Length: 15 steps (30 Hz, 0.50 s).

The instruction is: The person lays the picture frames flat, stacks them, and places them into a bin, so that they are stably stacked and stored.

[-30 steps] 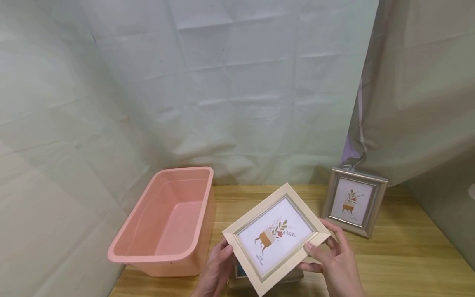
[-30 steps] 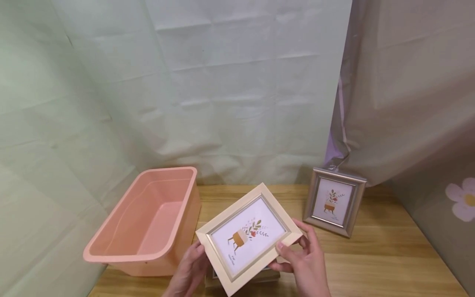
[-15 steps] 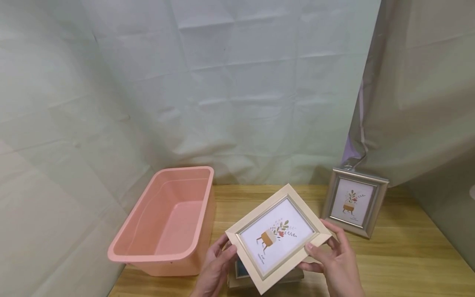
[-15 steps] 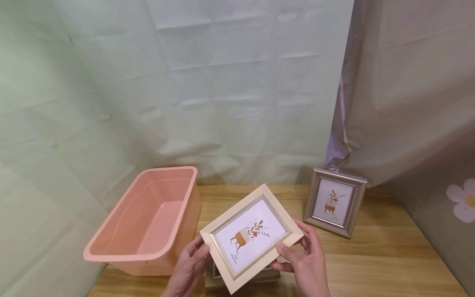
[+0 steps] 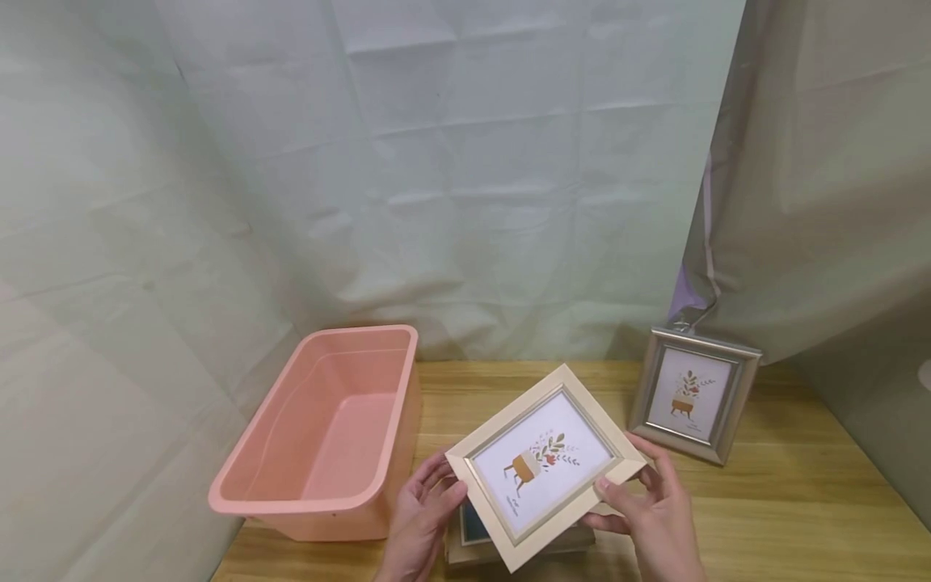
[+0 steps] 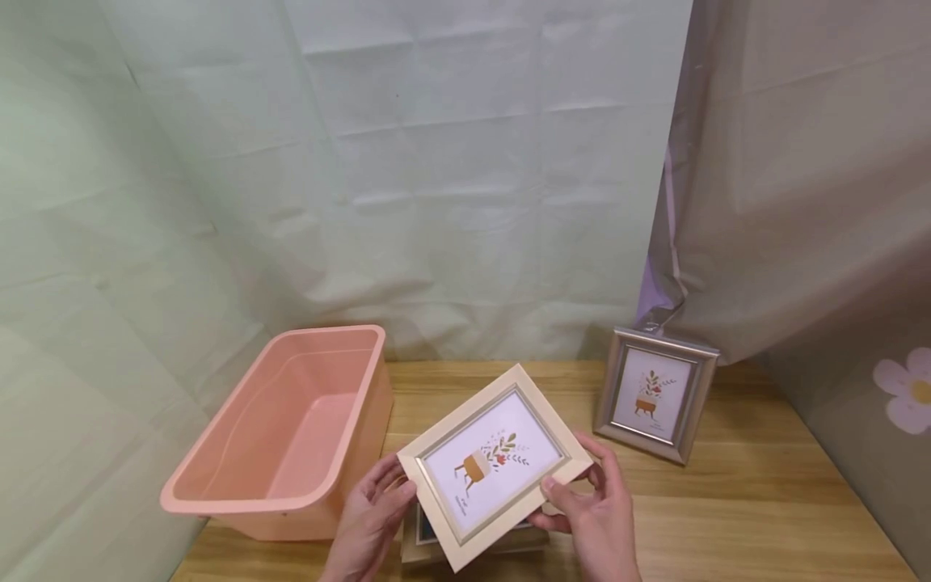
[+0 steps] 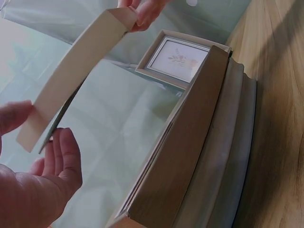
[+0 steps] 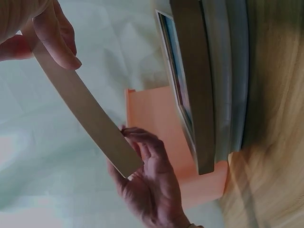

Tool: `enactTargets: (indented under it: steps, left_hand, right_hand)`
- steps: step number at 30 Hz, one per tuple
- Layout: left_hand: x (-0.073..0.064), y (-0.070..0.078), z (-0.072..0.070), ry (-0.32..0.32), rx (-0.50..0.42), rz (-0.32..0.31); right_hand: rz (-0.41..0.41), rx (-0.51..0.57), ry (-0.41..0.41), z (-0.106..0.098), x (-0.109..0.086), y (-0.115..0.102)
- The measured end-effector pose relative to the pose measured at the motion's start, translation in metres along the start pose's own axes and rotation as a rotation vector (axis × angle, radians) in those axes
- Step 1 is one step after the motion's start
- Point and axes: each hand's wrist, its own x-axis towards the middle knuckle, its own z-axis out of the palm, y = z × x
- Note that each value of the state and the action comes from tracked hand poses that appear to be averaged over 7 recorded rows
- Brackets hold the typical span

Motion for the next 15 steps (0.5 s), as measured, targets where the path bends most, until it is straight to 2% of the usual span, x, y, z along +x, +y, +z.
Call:
enactTargets:
  steps: [4,8,11,15]
  left_hand:
    - [-0.001,0.000,0.000,0.015,0.007,0.058]
    - [-0.005,0.000,0.000,0.032,0.072,0.110]
    - [-0.009,0.000,0.000,0.012,0.108,0.135]
    - [-0.013,0.000,0.001,-0.053,0.114,0.199]
  right_hand:
    - [0.004,-0.003,0.001,0.001,0.000,0.004]
    - [0.030,-0.016,0.009,0.000,0.000,0.005]
    - [0.035,-0.016,0.011,-0.001,0.001,0.006]
    - [0.029,-0.006,0.004,-0.002,0.001,0.006]
